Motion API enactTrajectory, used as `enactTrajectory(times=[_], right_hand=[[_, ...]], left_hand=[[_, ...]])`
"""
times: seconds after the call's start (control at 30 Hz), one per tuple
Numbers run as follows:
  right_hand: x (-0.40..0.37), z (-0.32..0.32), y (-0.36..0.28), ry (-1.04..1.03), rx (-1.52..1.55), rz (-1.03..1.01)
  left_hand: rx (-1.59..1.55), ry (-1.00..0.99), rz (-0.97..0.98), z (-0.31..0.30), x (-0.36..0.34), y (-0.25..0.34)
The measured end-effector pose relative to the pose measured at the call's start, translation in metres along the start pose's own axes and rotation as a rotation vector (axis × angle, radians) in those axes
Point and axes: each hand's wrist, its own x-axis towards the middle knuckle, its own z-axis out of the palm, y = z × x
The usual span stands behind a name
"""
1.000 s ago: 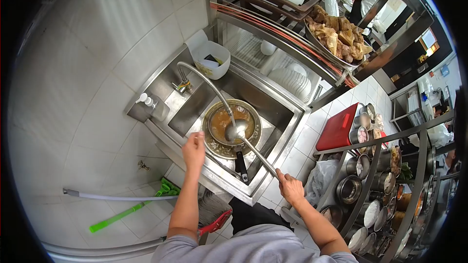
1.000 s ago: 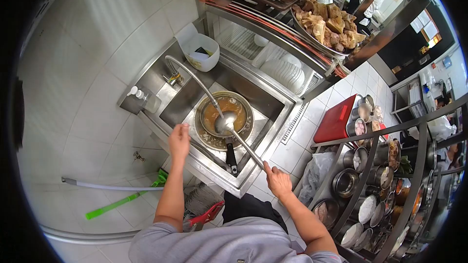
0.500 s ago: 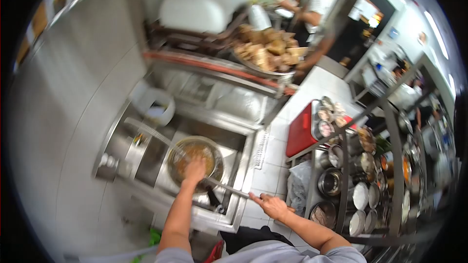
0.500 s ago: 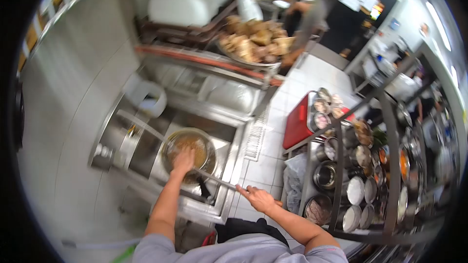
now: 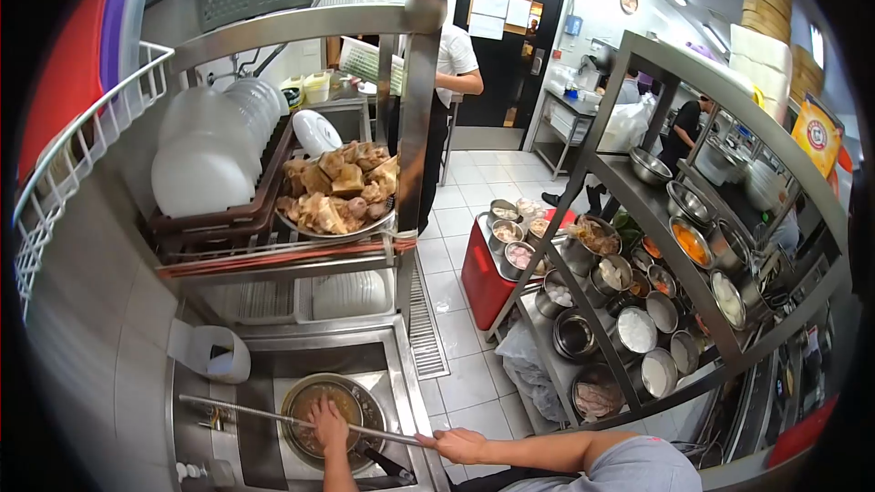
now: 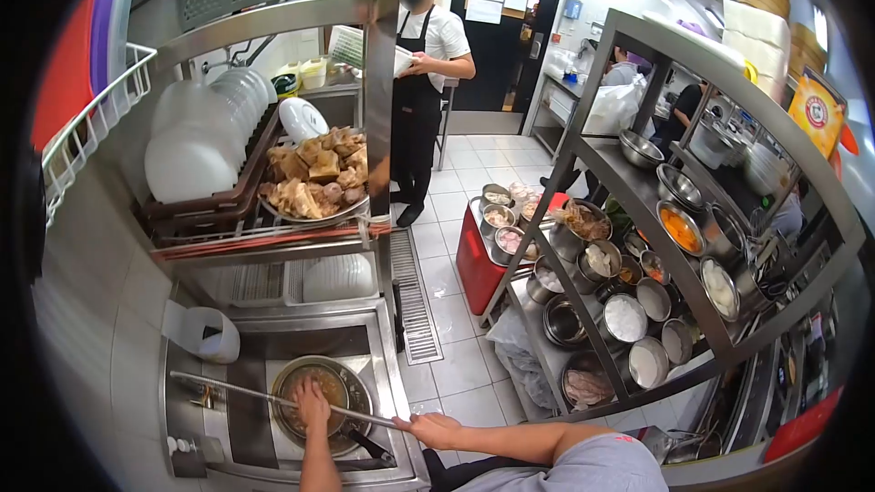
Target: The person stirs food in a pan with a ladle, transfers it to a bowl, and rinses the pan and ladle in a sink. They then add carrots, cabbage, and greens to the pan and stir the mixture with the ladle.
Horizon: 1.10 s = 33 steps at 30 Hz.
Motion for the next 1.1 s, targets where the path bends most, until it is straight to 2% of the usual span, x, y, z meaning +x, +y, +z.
enactTrajectory(times=[0.03,0.17,0.27,0.3,0.33,0.4,0.5,0.57,0.63,0.67,0.7,0.73,0.77,0.8,0.83,0.87,0.9,0.93,1.0,1.1], right_hand=[[-0.007,-0.008,0.004,-0.023,-0.024,-0.003],[-0.038,-0.029,0.014,-0.070,-0.054,-0.006],[-0.029,-0.028,0.007,-0.024,-0.003,0.022],[-0.021,-0.024,-0.001,-0.012,0.012,0.036],[-0.011,-0.021,-0.009,-0.003,0.024,0.049],[0.009,-0.011,-0.021,0.017,0.035,0.017],[0.031,0.008,-0.034,0.084,0.101,-0.012],[0.046,0.019,-0.040,0.122,0.315,-0.049],[0.039,0.022,-0.053,0.133,0.513,-0.041],[0.030,0.001,-0.063,-0.008,0.838,0.060],[0.040,0.024,-0.050,-0.142,1.184,0.074],[0.049,0.044,-0.039,-0.281,1.527,0.098],[0.041,0.036,-0.043,-0.356,1.668,0.146],[0.031,0.015,-0.052,-0.460,1.809,0.208],[0.024,0.005,-0.061,-0.397,1.698,0.304],[0.020,-0.007,-0.066,-0.339,1.563,0.372],[0.015,-0.014,-0.068,-0.346,1.503,0.352],[0.010,-0.021,-0.067,-0.335,1.442,0.318],[-0.004,-0.026,-0.065,-0.373,1.508,0.242],[-0.026,-0.043,-0.053,-0.445,1.594,0.314]], left_hand=[[-0.009,-0.165,0.085,-0.013,0.004,-0.003],[-0.965,-0.482,-0.529,0.001,0.021,-0.063],[-1.420,-0.145,-0.732,0.033,0.024,-0.078],[-1.600,-0.062,-0.865,0.047,0.031,-0.084],[-1.419,0.139,-0.948,0.057,0.032,-0.084],[-1.561,0.346,-1.067,0.075,0.040,-0.080],[-1.708,0.369,-1.029,0.054,0.035,-0.043],[-1.712,0.189,-0.945,0.046,0.030,-0.023],[-1.663,0.016,-0.874,0.044,0.010,-0.032],[-1.626,-0.072,-0.824,0.051,0.008,-0.044],[-1.585,-0.159,-0.774,0.056,0.008,-0.056],[-1.711,-0.184,-0.740,0.075,0.014,-0.072],[-1.840,-0.193,-0.713,0.093,0.009,-0.089],[-1.892,-0.122,-0.740,0.093,0.004,-0.083],[-1.994,0.012,-0.852,0.092,0.006,-0.077],[-2.176,-0.183,-0.811,0.101,0.007,-0.102],[-2.302,-0.068,-1.008,0.098,0.011,-0.097],[-2.172,-0.006,-1.014,0.098,0.013,-0.098],[-1.709,0.196,-0.888,0.137,0.017,-0.132],[-0.571,0.235,-0.299,0.057,0.005,-0.121]])
